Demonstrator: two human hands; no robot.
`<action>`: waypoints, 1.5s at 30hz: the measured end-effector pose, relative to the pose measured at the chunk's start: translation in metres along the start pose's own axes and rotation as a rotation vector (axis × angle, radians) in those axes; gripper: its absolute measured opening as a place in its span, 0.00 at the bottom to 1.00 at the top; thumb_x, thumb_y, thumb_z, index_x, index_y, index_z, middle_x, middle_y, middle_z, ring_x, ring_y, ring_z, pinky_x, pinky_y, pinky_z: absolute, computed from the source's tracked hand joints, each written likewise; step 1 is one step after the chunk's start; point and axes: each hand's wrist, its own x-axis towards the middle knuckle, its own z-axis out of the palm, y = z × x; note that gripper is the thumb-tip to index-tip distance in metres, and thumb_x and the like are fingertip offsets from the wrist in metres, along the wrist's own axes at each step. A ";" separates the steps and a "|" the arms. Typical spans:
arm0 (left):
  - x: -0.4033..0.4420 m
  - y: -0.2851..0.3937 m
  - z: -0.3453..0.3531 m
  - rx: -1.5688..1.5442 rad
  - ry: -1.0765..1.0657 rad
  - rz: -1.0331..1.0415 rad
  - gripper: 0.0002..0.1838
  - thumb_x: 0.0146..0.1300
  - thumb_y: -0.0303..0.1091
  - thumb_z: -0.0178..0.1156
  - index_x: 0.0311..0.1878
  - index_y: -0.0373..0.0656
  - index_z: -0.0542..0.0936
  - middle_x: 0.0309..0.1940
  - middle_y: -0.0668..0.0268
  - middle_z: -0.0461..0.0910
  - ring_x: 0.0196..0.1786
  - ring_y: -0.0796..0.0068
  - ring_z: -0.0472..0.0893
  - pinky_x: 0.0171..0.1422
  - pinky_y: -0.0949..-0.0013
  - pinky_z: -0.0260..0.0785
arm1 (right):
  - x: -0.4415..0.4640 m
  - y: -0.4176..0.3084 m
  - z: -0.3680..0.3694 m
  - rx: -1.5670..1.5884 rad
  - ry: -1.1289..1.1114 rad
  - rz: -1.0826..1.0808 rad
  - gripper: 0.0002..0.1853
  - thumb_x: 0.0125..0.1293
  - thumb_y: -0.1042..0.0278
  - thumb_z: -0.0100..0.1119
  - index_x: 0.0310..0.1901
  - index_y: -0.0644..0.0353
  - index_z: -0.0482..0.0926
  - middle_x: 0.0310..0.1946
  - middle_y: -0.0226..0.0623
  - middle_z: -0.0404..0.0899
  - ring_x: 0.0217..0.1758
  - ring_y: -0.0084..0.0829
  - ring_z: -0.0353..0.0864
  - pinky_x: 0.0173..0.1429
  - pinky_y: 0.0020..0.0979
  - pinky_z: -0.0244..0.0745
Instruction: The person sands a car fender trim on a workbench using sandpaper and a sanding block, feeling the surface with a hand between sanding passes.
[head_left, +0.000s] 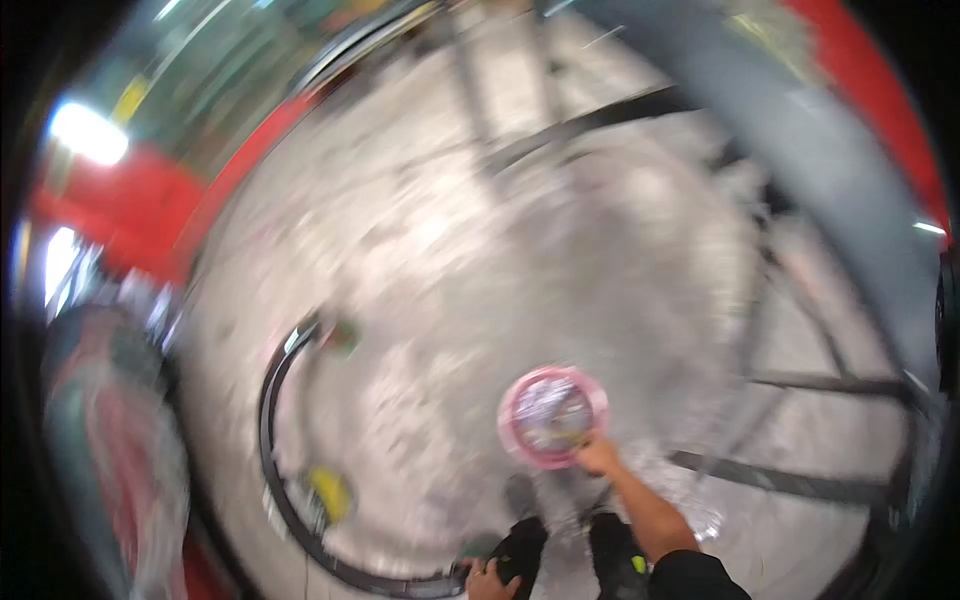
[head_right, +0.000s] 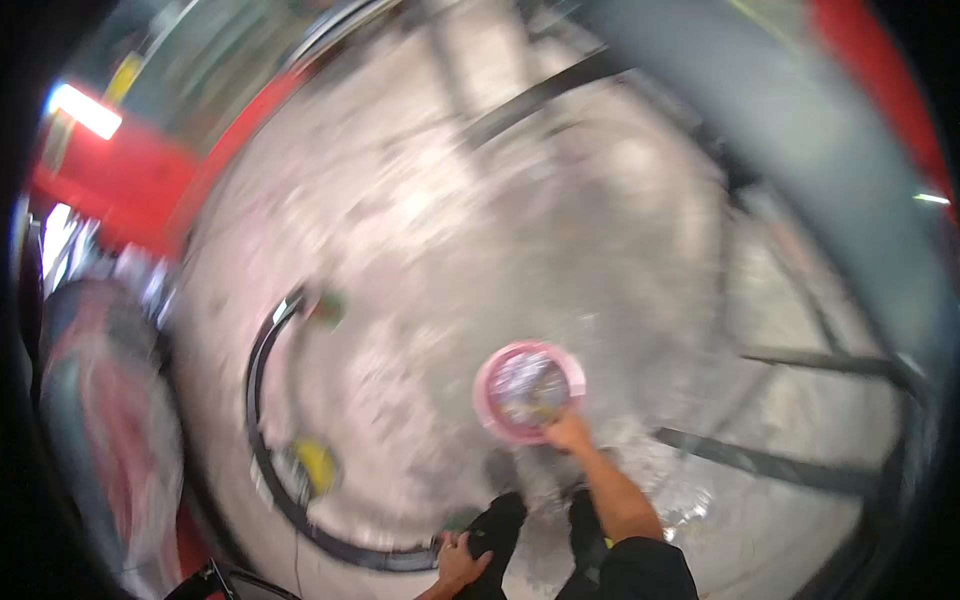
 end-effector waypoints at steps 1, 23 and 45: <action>0.008 -0.008 0.008 0.108 0.041 0.049 0.37 0.54 0.58 0.66 0.61 0.42 0.76 0.63 0.32 0.67 0.66 0.36 0.69 0.70 0.45 0.61 | -0.030 0.009 -0.007 0.022 0.099 -0.004 0.22 0.54 0.49 0.63 0.40 0.62 0.83 0.36 0.50 0.85 0.43 0.46 0.85 0.47 0.44 0.77; -0.158 0.551 -0.211 -0.980 0.961 0.961 0.10 0.71 0.30 0.59 0.51 0.36 0.79 0.41 0.62 0.84 0.37 0.79 0.82 0.39 0.75 0.74 | -0.502 0.650 -0.138 0.785 0.599 0.635 0.23 0.64 0.50 0.60 0.42 0.68 0.75 0.28 0.43 0.80 0.32 0.38 0.79 0.45 0.38 0.76; -0.147 0.704 0.147 0.060 -0.183 0.517 0.30 0.66 0.57 0.59 0.60 0.43 0.78 0.62 0.46 0.73 0.65 0.48 0.73 0.67 0.51 0.66 | -0.329 0.494 -0.625 0.481 0.354 -0.161 0.12 0.64 0.65 0.65 0.40 0.61 0.72 0.30 0.23 0.69 0.33 0.19 0.65 0.40 0.24 0.65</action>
